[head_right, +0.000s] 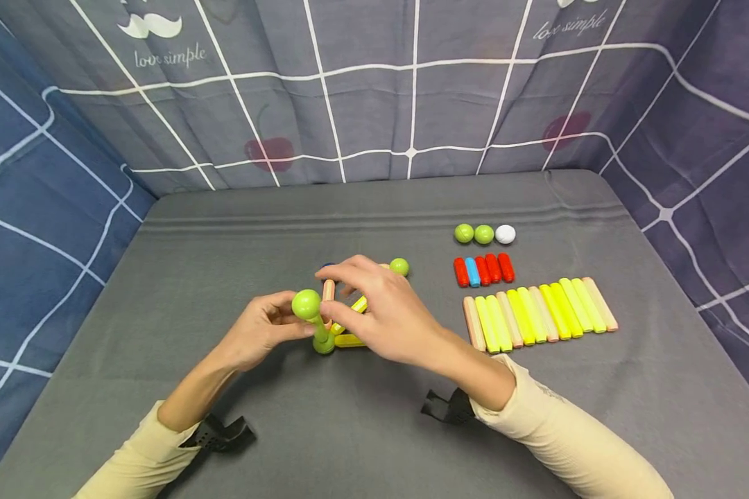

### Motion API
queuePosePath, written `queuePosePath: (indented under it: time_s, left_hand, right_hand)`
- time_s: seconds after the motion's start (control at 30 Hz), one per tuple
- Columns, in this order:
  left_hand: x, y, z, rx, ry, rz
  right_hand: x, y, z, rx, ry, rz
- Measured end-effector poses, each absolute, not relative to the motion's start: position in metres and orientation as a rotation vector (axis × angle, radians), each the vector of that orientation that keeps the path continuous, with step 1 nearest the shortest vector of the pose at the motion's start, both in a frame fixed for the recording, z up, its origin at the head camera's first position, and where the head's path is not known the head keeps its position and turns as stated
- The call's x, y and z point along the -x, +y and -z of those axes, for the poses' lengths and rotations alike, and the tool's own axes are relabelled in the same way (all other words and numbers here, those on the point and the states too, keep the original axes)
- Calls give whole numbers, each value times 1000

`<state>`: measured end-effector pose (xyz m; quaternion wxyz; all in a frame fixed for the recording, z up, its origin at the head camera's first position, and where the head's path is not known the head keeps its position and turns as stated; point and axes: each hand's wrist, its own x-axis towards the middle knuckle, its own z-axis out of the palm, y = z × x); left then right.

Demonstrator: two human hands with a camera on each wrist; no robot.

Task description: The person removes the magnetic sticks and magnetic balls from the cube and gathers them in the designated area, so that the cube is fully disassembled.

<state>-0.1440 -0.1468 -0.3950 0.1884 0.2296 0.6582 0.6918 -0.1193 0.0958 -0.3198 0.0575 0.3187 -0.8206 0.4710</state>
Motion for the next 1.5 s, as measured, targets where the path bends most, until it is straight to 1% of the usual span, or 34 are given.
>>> queuePosePath:
  time_s: [0.17, 0.3, 0.47, 0.67, 0.8, 1.2, 1.5]
  left_hand:
    - [141, -146, 395, -685, 1907, -1890]
    - [138, -144, 395, -687, 1929, -1869]
    - [137, -143, 394, -678, 1941, -1875]
    - [138, -145, 394, -669, 1904, -1896]
    - [139, -146, 394, -673, 1898, -1895]
    - [140, -148, 395, -617, 1932, -1908]
    - [141, -149, 394, -634, 1963, -1871]
  right_hand:
    - [124, 76, 321, -995, -2483, -1405]
    - [125, 68, 321, -989, -2520, -1291]
    - [123, 64, 321, -937, -2579, -1199]
    - [121, 65, 320, -1015, -2603, -1186]
    - [119, 65, 322, -1008, -2609, -1170]
    - [119, 73, 330, -985, -2466, -1546]
    - [118, 91, 334, -901, -2505, -1544]
